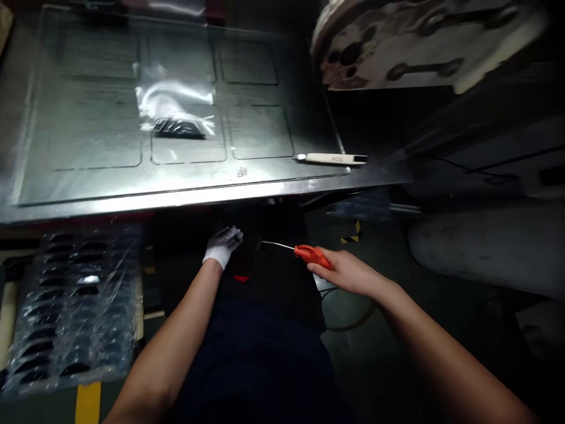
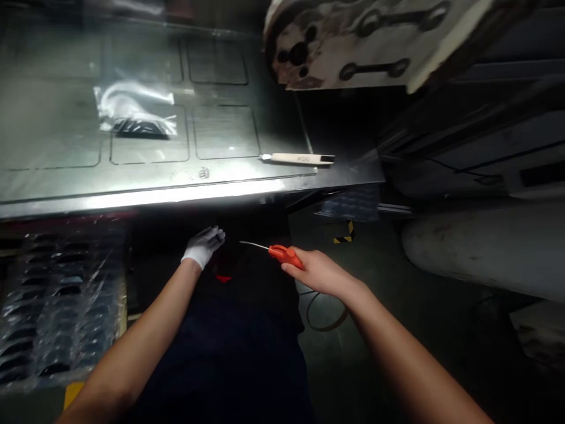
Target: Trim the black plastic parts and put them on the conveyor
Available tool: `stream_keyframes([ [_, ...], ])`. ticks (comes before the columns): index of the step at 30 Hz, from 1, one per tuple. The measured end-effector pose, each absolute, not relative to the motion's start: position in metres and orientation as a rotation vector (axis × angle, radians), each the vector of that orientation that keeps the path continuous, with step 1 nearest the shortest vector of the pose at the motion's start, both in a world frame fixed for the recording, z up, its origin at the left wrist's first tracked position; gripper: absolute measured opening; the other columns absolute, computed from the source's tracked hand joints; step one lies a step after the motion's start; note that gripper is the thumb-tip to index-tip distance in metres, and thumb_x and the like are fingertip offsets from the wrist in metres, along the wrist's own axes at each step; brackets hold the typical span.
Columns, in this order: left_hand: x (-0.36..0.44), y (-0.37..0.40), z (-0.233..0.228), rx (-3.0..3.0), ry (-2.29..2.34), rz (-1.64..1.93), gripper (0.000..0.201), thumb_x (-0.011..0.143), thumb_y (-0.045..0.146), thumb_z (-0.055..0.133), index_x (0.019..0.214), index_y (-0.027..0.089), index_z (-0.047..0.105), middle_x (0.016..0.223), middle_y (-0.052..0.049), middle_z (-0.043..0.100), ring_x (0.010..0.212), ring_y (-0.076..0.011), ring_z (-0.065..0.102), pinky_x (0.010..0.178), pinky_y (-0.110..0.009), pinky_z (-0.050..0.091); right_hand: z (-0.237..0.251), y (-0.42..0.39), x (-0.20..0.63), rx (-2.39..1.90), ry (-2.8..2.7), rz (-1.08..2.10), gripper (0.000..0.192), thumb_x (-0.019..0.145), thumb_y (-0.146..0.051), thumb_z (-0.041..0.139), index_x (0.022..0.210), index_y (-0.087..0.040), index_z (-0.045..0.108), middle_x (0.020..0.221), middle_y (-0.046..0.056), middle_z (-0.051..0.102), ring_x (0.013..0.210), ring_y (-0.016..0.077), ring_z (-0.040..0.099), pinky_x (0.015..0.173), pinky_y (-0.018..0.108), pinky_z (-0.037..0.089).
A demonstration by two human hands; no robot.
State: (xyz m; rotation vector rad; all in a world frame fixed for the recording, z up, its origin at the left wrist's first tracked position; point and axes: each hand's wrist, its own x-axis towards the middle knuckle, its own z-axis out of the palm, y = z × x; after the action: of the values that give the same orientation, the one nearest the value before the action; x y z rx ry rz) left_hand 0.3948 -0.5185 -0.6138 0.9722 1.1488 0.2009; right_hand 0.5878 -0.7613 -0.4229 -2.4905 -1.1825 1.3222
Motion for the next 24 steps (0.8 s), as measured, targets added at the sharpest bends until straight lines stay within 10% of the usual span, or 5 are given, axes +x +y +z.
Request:
stream_keyframes([
  [6,0.375,-0.527,-0.543,1.133,0.969,0.109,0.042,0.064,0.028,0.097,0.102,0.017,0.081,0.114,-0.012,0.079,0.131,-0.0367,0.064,0.121,-0.049,0.044,-0.403,-0.840,0.624,-2.349,-0.755,1.111,0.044,0.083,-0.054,0.076,0.113,-0.023,0.080,0.082,0.002,0.079,0.063,0.0211,0.070,0.061,0.031,0.056],
  [13,0.361,-0.556,-0.442,0.643,0.683,0.360,0.041,0.079,0.028,0.088,0.117,0.023,0.074,0.114,-0.008,0.077,0.107,-0.0265,0.075,0.099,-0.041,0.063,-0.415,-0.820,0.651,-2.193,-0.451,-0.101,0.055,0.095,-0.054,0.063,0.133,-0.016,0.068,0.151,0.014,0.060,0.141,0.0316,0.055,0.117,0.045,0.046],
  [20,0.359,-0.559,-0.389,0.437,0.440,0.588,0.031,0.082,0.030,0.085,0.111,0.029,0.074,0.102,0.000,0.067,0.089,-0.0106,0.067,0.084,-0.022,0.064,-0.483,-0.727,0.649,-2.171,-0.214,0.084,0.057,0.088,-0.055,0.061,0.114,-0.005,0.069,0.112,0.024,0.075,0.107,0.0367,0.069,0.096,0.052,0.054],
  [24,0.350,-0.558,-0.390,0.518,0.477,0.607,0.029,0.085,0.032,0.084,0.112,0.030,0.075,0.117,-0.002,0.071,0.100,-0.0142,0.070,0.088,-0.025,0.064,-0.466,-0.708,0.593,-2.050,-0.393,0.489,0.048,0.088,-0.054,0.066,0.105,-0.010,0.074,0.085,0.013,0.073,0.075,0.0262,0.069,0.067,0.038,0.057],
])
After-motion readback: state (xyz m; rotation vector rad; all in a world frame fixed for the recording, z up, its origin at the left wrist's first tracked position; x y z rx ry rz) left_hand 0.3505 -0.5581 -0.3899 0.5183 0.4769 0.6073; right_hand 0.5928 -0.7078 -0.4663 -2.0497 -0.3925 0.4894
